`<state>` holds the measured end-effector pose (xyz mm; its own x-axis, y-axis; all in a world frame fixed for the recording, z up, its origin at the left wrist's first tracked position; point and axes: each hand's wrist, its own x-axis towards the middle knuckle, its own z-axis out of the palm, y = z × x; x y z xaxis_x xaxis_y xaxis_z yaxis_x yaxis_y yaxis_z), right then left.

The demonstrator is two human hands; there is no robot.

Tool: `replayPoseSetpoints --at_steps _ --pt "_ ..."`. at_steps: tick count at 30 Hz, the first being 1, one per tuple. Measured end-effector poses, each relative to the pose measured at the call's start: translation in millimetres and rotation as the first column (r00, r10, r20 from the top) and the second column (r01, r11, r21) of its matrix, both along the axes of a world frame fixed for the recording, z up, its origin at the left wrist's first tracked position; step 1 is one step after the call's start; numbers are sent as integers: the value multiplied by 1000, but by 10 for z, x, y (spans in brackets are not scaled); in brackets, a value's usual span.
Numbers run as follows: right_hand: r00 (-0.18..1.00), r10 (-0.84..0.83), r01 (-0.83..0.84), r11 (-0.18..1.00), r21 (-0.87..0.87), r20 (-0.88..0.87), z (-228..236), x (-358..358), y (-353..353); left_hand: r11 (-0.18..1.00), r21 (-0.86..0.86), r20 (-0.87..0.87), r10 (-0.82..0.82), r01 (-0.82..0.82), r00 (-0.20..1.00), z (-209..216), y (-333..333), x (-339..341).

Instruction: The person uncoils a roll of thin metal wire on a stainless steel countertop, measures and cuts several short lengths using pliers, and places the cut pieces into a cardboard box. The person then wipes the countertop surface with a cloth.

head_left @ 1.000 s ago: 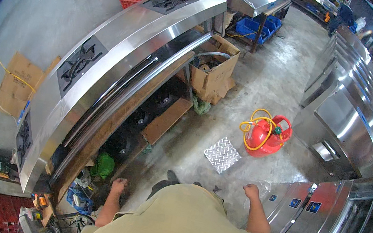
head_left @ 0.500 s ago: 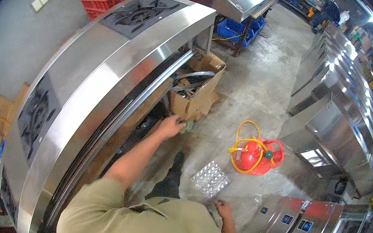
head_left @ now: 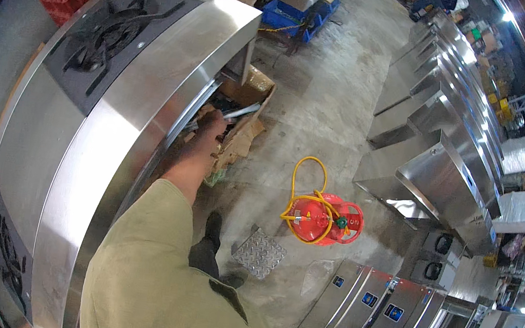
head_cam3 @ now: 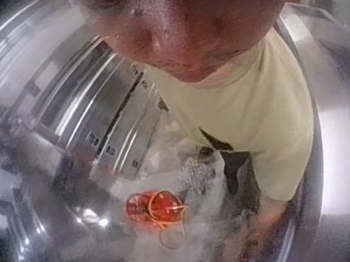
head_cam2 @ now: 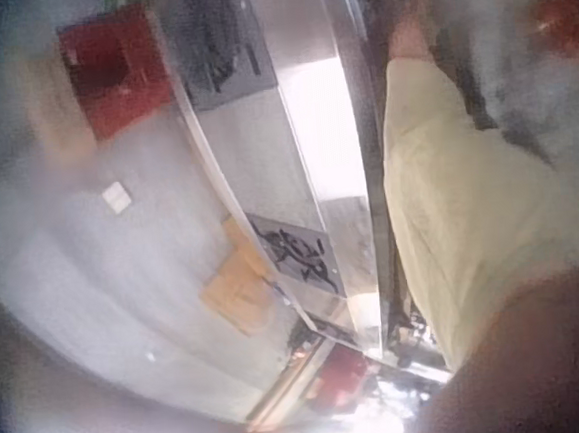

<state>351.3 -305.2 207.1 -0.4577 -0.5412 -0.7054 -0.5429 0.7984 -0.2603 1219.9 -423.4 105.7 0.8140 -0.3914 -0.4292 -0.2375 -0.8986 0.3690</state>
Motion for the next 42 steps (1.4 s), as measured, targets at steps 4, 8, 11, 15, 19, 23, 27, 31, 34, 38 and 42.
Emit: replayPoseSetpoints --at_steps 4,8,11,15,19,23,27,31,34,38,42 --pt "998 -9 2 994 110 58 -68 323 186 855 -465 -4 255 -228 967 462 -534 202" --pt "987 41 -63 988 140 158 -163 607 110 866 -480 115 -96 140 989 1060 -659 -393" --pt "969 59 -88 990 112 239 -245 762 -113 784 -603 -81 -242 146 967 1353 -500 -1103" --pt "948 114 -122 992 8 298 -316 820 -725 778 -598 142 -134 193 981 1863 -360 -1594" --pt "874 403 -325 900 -291 271 -370 797 -1507 724 -676 201 3 137 980 2534 40 -1917" --pt "679 673 -438 691 -575 292 -474 920 -2106 613 -785 248 183 86 951 2960 542 -2485" --pt "436 837 -525 534 -662 329 -459 1099 -2375 512 -859 229 390 -3 892 3152 694 -3208" --pt "417 799 -546 601 -584 433 -347 1088 -2410 642 -766 233 229 34 945 3192 779 -4023" --pt "428 724 -551 684 -478 542 -269 1031 -2271 652 -742 276 88 154 957 3102 820 -4560" --pt "286 647 -603 695 -393 706 -4 1176 -1987 707 -680 122 -149 192 981 2949 1087 -5135" --pt "-123 457 -704 586 -402 881 661 1499 -1738 621 -768 -8 -257 159 966 2997 1431 -5629"
